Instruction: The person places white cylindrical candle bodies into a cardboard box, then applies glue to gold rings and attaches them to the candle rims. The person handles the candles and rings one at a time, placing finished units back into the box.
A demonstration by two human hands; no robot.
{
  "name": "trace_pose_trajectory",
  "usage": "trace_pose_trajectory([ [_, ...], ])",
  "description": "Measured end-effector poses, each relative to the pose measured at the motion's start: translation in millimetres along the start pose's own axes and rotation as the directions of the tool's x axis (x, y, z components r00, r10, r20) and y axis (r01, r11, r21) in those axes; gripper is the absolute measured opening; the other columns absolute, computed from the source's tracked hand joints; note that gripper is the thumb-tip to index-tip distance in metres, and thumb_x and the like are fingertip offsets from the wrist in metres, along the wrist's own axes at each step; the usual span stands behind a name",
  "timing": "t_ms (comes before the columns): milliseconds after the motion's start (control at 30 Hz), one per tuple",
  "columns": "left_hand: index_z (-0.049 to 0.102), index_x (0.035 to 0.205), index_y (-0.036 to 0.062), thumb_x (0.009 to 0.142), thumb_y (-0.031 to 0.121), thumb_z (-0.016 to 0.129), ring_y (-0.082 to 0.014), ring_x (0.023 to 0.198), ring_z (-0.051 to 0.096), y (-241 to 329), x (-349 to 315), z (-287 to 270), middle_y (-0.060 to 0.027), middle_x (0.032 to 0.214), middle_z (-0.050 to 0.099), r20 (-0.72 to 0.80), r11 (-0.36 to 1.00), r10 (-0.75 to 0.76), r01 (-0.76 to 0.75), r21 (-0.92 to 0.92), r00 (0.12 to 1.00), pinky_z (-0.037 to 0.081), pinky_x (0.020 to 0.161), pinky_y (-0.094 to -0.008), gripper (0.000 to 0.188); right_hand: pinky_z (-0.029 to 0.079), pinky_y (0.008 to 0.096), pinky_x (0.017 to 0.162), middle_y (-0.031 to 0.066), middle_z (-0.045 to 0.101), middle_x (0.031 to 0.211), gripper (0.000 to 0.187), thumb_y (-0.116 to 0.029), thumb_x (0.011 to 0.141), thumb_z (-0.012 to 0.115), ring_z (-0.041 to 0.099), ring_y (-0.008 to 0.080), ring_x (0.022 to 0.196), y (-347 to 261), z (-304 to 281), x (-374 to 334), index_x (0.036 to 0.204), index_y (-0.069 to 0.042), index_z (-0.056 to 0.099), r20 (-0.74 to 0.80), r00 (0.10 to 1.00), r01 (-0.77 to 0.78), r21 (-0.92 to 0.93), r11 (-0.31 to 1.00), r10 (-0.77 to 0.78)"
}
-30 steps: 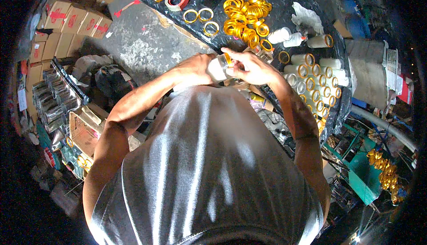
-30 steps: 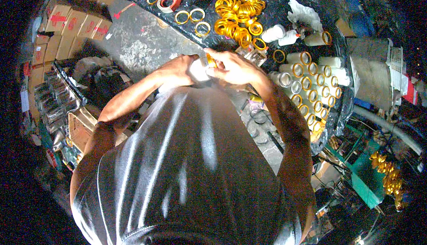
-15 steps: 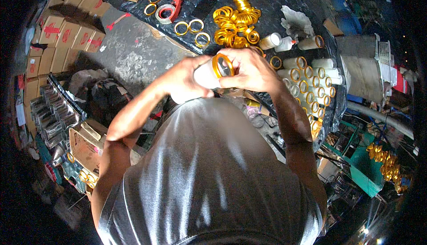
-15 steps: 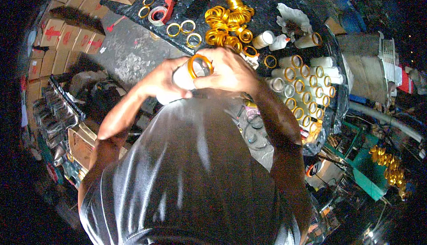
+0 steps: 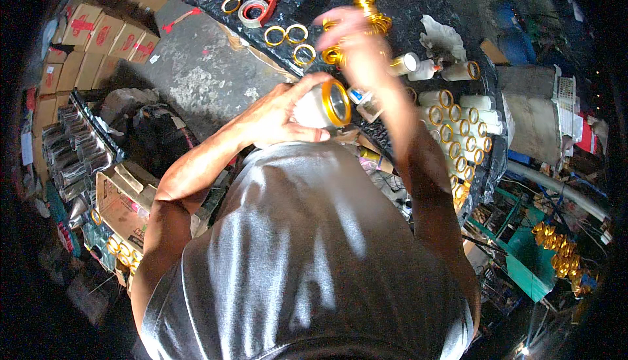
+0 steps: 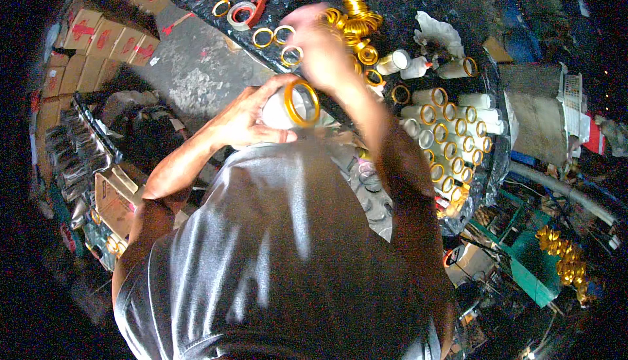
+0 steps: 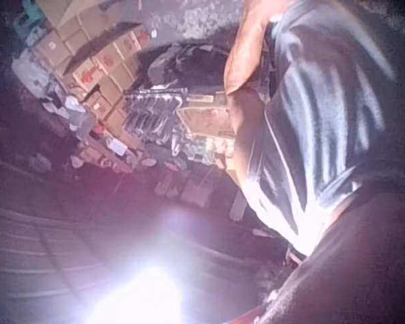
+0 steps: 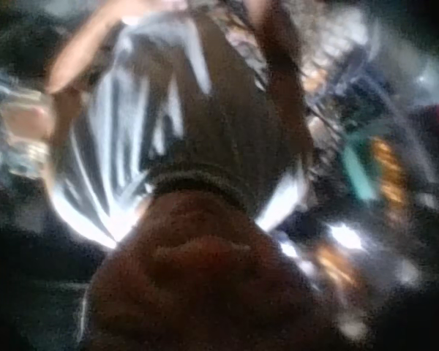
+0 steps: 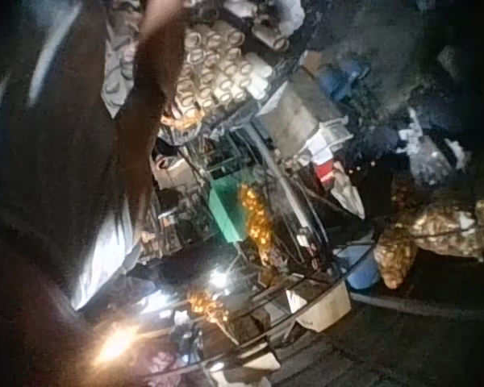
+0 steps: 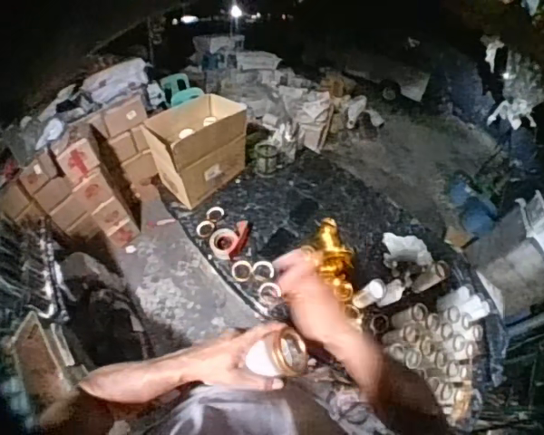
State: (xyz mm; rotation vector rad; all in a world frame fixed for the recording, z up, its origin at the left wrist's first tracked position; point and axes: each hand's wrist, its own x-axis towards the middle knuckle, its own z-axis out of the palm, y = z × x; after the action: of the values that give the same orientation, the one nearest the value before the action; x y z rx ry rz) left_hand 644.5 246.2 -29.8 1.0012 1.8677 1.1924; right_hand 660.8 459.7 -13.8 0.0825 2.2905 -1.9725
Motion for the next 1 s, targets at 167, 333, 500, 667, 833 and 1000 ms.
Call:
trace_pose_trajectory([
  [167,0.044,0.144,0.0045,0.074,0.038,0.091,-0.0373,0.109,0.071,-9,-7,10,-0.0210,0.119,0.070,0.020,0.994,-0.069,0.067,0.088,0.997,0.053,0.096,-0.0460,0.091,0.051,0.0324,0.073,0.0065,0.063,0.085,0.089,-0.080,0.099,0.018,0.059,0.0157,0.082,49,35,17,0.118,-0.006,0.063,0.115,0.958,-0.270,0.047,0.962,0.264],
  [333,0.051,0.139,0.0032,0.071,0.038,0.091,-0.0357,0.103,0.072,-15,-6,9,-0.0205,0.113,0.072,-0.046,0.997,-0.065,0.063,-0.042,0.997,0.054,0.094,-0.0449,0.086,0.047,0.0298,0.078,0.0075,0.068,0.098,0.086,-0.076,0.103,0.016,0.064,0.0170,0.095,35,5,23,0.125,-0.008,0.064,0.075,0.997,-0.031,-0.076,0.997,0.036],
  [500,0.062,0.125,-0.0016,0.068,0.036,0.091,-0.0333,0.092,0.075,-5,-10,8,-0.0186,0.102,0.075,-0.096,0.997,-0.063,0.059,-0.045,0.993,0.057,0.089,-0.0427,0.074,0.047,0.0437,0.102,0.0160,0.067,0.113,0.081,-0.068,0.106,0.019,0.061,0.0243,0.116,23,26,8,0.137,-0.003,0.055,0.028,0.958,0.286,-0.210,0.935,-0.287],
  [667,0.061,0.129,-0.0045,0.068,0.034,0.088,-0.0361,0.090,0.075,4,-9,6,-0.0225,0.096,0.074,-0.109,0.999,0.015,-0.018,-0.030,0.994,0.059,0.085,-0.0439,0.077,0.048,0.0424,0.101,0.0166,0.065,0.115,0.065,-0.059,0.110,0.028,0.064,0.0302,0.112,13,26,-18,0.132,-0.003,0.053,0.060,0.961,0.274,-0.100,0.957,-0.269],
  [833,0.061,0.130,-0.0031,0.067,0.032,0.088,-0.0357,0.092,0.075,1,-3,6,-0.0211,0.100,0.074,-0.256,0.983,0.178,-0.184,0.001,0.950,0.059,0.086,-0.0441,0.077,0.037,0.0482,0.115,0.0239,0.053,0.144,0.071,-0.058,0.105,0.040,0.049,0.0371,0.137,-45,-11,-61,0.148,-0.003,0.041,-0.157,0.870,0.349,-0.474,0.808,-0.468],
  [1000,0.060,0.129,-0.0017,0.064,0.031,0.089,-0.0380,0.101,0.073,-7,-8,18,-0.0219,0.108,0.073,-0.156,0.997,0.056,-0.046,0.069,0.986,0.058,0.092,-0.0453,0.079,0.032,0.0463,0.121,0.0292,0.043,0.153,0.088,-0.065,0.103,0.043,0.041,0.0408,0.145,4,29,-61,0.159,0.000,0.026,0.223,0.974,0.107,-0.296,0.949,-0.040],
])
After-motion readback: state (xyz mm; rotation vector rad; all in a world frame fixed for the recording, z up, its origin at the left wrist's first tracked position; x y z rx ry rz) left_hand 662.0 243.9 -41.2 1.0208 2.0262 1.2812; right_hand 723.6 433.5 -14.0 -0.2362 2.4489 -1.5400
